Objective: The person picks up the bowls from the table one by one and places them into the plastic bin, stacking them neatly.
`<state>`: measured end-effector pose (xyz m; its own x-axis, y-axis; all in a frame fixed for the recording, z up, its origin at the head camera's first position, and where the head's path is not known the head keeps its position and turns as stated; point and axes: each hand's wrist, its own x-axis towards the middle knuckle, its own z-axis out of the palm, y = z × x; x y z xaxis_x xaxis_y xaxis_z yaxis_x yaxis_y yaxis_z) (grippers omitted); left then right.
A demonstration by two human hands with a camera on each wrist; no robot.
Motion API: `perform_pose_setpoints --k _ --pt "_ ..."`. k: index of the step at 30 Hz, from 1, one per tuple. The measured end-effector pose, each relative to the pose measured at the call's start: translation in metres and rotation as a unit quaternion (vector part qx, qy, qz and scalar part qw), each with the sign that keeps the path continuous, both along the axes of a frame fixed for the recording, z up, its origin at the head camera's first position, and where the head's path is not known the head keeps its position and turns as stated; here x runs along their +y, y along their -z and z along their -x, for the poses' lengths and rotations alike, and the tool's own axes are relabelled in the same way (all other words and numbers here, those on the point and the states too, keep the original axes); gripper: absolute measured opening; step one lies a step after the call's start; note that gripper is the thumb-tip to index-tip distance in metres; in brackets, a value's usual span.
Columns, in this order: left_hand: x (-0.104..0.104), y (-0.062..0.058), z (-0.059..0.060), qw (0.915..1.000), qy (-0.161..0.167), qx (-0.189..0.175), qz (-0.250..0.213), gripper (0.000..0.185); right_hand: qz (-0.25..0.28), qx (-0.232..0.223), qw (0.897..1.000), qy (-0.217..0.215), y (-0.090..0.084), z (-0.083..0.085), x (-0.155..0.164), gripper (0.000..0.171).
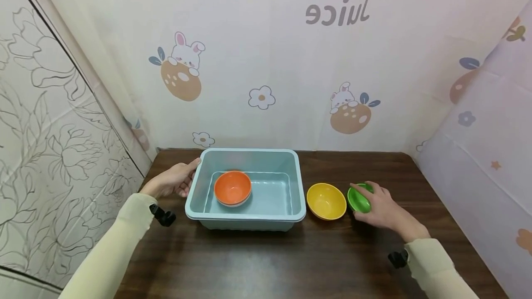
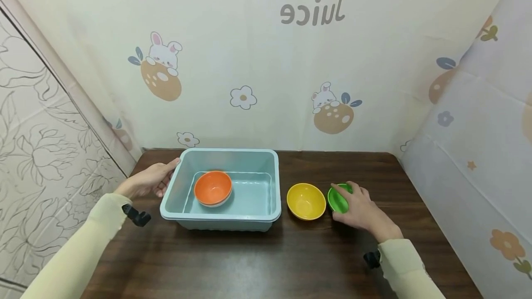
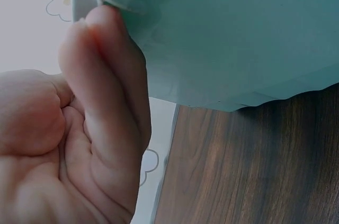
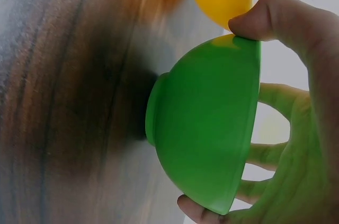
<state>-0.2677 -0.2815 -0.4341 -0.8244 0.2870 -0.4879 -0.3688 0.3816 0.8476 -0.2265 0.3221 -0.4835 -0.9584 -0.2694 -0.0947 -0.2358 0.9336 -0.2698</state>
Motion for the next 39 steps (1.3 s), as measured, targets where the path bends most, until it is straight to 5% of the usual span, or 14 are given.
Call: perform_pose_setpoints --k 21,39 --pt "0.000 0.001 -0.001 1.0000 0.000 -0.004 -0.007 0.068 0.001 0.020 1.000 -0.019 -0.032 0.023 -0.006 0.083" --pt "-0.002 0.002 0.002 1.0000 0.000 -0.009 -0.003 0.068 -0.054 0.094 0.990 -0.087 -0.081 0.046 -0.039 0.079"
